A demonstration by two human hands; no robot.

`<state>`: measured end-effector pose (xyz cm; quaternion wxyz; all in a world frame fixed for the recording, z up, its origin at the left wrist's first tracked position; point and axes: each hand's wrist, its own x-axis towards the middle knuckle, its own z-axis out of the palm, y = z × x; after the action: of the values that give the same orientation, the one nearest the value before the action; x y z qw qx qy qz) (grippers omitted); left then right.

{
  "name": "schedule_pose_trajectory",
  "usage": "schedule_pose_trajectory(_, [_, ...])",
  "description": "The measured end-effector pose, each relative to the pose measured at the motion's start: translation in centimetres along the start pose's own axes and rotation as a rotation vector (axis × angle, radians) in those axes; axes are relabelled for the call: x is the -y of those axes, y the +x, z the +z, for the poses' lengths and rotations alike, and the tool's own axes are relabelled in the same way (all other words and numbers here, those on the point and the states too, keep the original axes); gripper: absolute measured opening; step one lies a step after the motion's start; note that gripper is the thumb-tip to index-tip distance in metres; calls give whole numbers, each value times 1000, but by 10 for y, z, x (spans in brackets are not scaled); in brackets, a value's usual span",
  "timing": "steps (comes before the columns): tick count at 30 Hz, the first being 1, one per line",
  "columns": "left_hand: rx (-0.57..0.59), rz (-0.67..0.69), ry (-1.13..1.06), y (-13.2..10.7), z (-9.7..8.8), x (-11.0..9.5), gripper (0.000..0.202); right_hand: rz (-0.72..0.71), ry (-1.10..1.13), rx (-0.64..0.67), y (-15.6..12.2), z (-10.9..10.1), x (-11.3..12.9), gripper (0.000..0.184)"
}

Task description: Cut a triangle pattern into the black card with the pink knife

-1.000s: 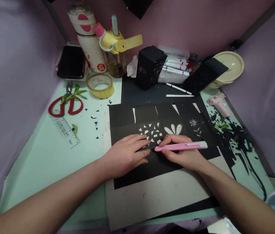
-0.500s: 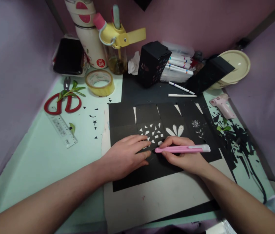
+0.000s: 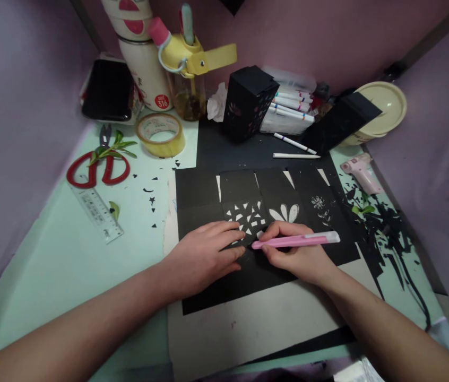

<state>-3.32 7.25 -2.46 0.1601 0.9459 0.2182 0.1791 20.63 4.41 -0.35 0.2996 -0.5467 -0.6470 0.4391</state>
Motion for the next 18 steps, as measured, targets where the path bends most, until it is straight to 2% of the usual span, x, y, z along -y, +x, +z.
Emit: schedule_pose_trajectory(18, [-32, 20, 3, 0, -1, 1, 25, 33, 0, -71, 2, -1, 2, 9])
